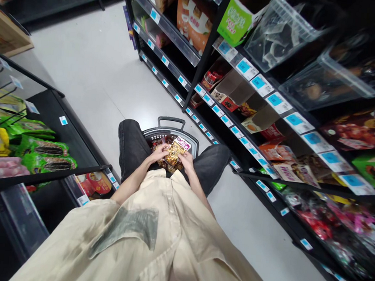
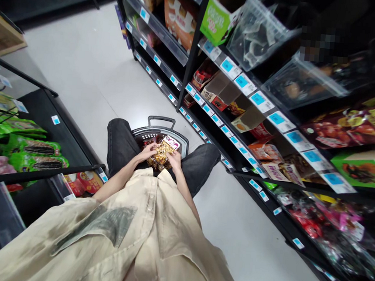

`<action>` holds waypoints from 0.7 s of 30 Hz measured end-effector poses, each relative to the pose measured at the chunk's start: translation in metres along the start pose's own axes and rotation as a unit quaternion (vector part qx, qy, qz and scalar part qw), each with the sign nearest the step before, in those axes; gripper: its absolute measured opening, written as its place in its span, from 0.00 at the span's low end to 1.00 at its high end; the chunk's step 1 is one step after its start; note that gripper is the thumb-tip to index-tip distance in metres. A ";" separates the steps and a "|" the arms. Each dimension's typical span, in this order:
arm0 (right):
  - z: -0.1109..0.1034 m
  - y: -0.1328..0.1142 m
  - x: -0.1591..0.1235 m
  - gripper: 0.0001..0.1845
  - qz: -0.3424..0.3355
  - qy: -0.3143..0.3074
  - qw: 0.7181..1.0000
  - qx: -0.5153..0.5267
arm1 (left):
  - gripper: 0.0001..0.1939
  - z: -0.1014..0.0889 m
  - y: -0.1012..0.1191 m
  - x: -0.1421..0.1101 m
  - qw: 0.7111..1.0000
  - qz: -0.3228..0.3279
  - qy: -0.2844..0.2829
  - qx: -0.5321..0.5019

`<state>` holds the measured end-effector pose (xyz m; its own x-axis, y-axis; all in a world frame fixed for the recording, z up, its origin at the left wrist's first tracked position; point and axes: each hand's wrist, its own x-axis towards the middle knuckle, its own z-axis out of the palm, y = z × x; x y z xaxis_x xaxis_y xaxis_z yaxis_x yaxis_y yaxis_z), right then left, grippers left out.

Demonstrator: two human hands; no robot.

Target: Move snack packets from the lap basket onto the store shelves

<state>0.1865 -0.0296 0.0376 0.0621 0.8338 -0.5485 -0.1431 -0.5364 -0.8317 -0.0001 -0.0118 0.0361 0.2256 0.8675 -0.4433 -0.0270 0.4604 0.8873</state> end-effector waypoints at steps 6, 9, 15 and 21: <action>0.001 0.002 0.001 0.21 0.007 -0.015 1.000 -0.006 | 0.13 -0.004 -0.004 0.003 0.999 0.033 -0.007 0.040; 0.002 0.002 0.002 0.21 -0.012 -0.004 1.000 0.000 | 0.16 -0.004 -0.012 0.007 0.997 0.046 0.003 0.059; 0.002 0.004 0.006 0.19 -0.032 0.021 0.997 -0.059 | 0.21 -0.003 -0.020 0.010 0.983 0.112 0.022 0.147; 0.006 -0.002 -0.001 0.25 -0.020 -0.057 0.998 -0.012 | 0.37 -0.004 -0.013 0.006 0.982 0.097 -0.092 0.133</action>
<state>0.1808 -0.0289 0.0407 -0.0449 0.8636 -0.5021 -0.1180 -0.5037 -0.8558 -0.0020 -0.0122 0.0216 0.4137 0.8741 -0.2544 0.1627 0.2039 0.9654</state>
